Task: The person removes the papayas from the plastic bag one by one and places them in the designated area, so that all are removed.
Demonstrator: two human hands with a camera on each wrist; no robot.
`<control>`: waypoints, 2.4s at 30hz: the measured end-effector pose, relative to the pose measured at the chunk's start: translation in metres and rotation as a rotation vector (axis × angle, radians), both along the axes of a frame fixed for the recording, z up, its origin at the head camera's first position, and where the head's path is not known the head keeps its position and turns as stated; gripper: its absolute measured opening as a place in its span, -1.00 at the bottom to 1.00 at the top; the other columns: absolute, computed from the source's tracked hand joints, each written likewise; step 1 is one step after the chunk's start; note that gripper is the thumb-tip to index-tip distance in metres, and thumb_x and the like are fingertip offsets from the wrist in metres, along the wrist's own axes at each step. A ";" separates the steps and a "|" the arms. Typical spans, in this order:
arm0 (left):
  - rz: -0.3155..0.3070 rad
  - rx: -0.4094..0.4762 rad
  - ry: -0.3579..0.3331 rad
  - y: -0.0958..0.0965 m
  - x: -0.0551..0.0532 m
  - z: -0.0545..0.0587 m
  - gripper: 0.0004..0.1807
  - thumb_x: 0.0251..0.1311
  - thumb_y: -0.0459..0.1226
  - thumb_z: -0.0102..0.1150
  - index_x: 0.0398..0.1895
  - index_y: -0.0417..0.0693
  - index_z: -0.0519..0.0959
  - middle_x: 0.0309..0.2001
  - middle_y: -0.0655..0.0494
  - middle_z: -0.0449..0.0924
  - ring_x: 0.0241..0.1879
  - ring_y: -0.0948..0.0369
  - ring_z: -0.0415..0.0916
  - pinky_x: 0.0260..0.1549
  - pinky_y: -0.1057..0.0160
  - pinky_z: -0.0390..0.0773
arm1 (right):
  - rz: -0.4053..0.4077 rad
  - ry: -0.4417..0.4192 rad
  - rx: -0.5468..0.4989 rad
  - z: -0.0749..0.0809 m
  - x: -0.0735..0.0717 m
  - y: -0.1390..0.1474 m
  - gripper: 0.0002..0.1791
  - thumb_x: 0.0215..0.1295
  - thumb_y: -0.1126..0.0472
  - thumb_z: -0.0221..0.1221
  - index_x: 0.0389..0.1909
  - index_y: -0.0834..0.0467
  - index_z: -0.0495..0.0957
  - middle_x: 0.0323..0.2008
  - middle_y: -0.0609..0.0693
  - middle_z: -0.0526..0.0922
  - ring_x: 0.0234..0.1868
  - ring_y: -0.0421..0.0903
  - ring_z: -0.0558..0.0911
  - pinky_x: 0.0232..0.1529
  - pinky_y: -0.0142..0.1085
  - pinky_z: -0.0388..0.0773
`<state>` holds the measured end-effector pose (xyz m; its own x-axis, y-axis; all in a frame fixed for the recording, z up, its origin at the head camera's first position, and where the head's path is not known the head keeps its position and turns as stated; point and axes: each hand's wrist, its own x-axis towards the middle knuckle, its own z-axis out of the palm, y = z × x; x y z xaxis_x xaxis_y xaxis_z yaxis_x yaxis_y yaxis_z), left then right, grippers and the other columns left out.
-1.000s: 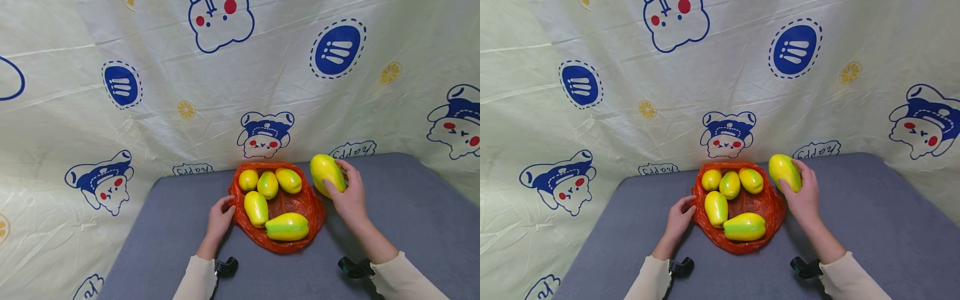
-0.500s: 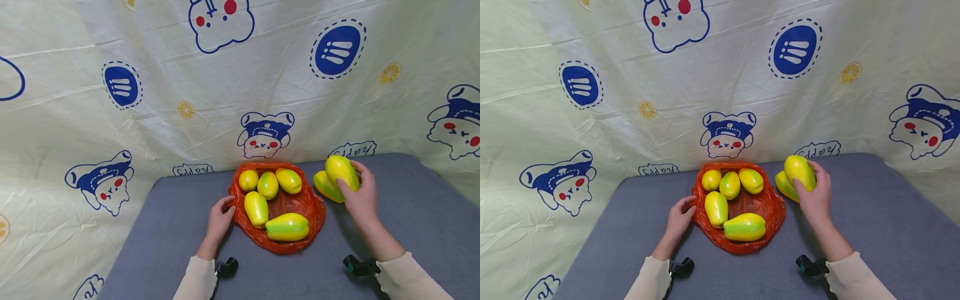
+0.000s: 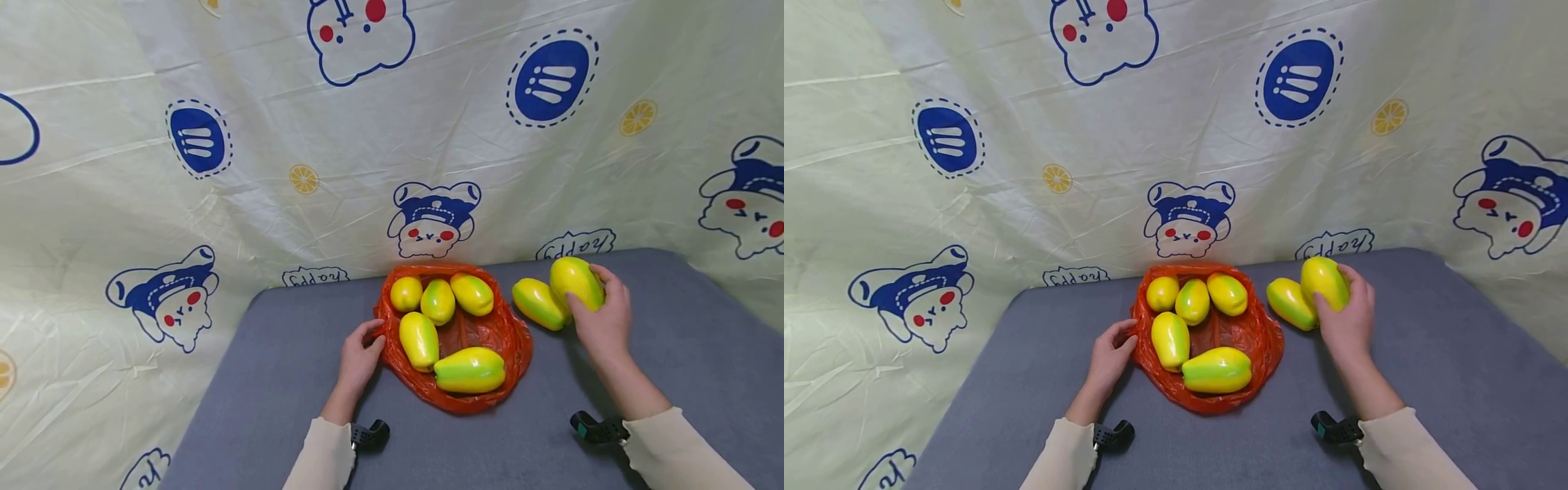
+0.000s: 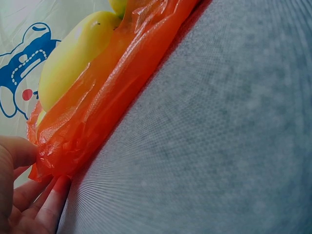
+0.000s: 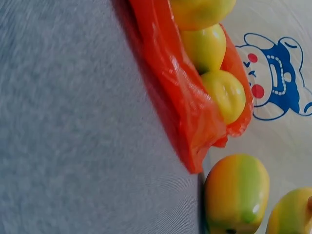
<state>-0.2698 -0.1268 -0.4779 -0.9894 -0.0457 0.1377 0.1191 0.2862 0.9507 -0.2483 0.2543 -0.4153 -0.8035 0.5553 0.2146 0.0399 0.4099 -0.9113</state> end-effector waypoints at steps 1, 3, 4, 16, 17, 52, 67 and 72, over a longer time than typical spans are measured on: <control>0.001 0.004 -0.001 0.000 0.000 0.000 -0.66 0.35 -0.27 0.17 0.17 0.00 0.61 0.09 -0.05 0.66 0.09 0.06 0.57 0.16 0.02 0.58 | -0.001 -0.013 -0.005 -0.001 -0.001 0.001 -0.27 0.38 0.20 0.15 0.53 -0.03 0.14 0.47 0.15 0.18 0.39 0.14 0.23 0.41 0.12 0.19; 0.001 0.008 0.001 0.000 0.000 -0.001 -0.66 0.35 -0.27 0.17 0.17 -0.01 0.60 0.09 -0.06 0.66 0.09 0.05 0.56 0.16 0.01 0.58 | -0.004 -0.029 -0.017 -0.004 -0.002 0.004 -0.27 0.39 0.21 0.14 0.54 -0.02 0.13 0.48 0.14 0.17 0.41 0.14 0.22 0.44 0.12 0.17; 0.002 0.010 0.004 0.000 0.000 -0.001 -0.66 0.35 -0.27 0.17 0.17 -0.01 0.60 0.08 -0.07 0.66 0.08 0.05 0.57 0.16 0.01 0.59 | -0.004 -0.034 -0.022 -0.005 -0.003 0.005 -0.27 0.39 0.21 0.14 0.54 -0.02 0.13 0.49 0.14 0.16 0.41 0.14 0.22 0.44 0.12 0.17; 0.003 -0.009 -0.012 0.000 0.000 -0.002 -0.67 0.36 -0.29 0.15 0.16 0.01 0.61 0.09 -0.02 0.66 0.08 0.08 0.57 0.12 0.09 0.60 | 0.001 -0.096 0.016 -0.020 -0.011 0.021 -0.25 0.39 0.21 0.11 0.55 0.09 0.08 0.50 0.22 0.15 0.42 0.21 0.19 0.44 0.17 0.14; 0.001 -0.007 -0.013 0.001 0.000 -0.002 -0.67 0.36 -0.29 0.15 0.16 0.01 0.61 0.09 -0.02 0.66 0.08 0.07 0.56 0.13 0.09 0.60 | 0.002 -0.098 0.021 -0.022 -0.011 0.022 -0.25 0.39 0.21 0.11 0.55 0.10 0.08 0.50 0.23 0.15 0.42 0.22 0.19 0.44 0.17 0.14; 0.004 -0.021 -0.011 0.000 0.000 0.002 -0.67 0.35 -0.28 0.16 0.16 0.01 0.60 0.10 -0.03 0.65 0.07 0.07 0.56 0.10 0.11 0.62 | 0.002 -0.124 0.159 -0.021 -0.009 0.028 -0.31 0.37 0.18 0.08 0.51 0.14 0.18 0.49 0.27 0.19 0.45 0.31 0.13 0.35 0.20 0.10; 0.008 -0.022 -0.001 0.001 -0.001 0.002 -0.67 0.36 -0.30 0.15 0.16 -0.02 0.61 0.09 -0.06 0.66 0.09 0.05 0.56 0.14 0.05 0.60 | 0.228 0.028 0.200 0.028 0.014 -0.015 -0.39 0.43 0.11 0.12 0.47 0.06 0.27 0.46 0.26 0.23 0.41 0.33 0.21 0.32 0.37 0.15; 0.009 -0.026 -0.014 0.001 -0.001 0.002 -0.66 0.36 -0.29 0.15 0.17 0.01 0.60 0.10 -0.03 0.65 0.09 0.06 0.55 0.14 0.07 0.60 | 0.416 0.092 0.254 0.032 0.022 -0.031 -0.42 0.42 0.12 0.16 0.41 0.13 0.34 0.44 0.28 0.26 0.40 0.33 0.22 0.27 0.40 0.19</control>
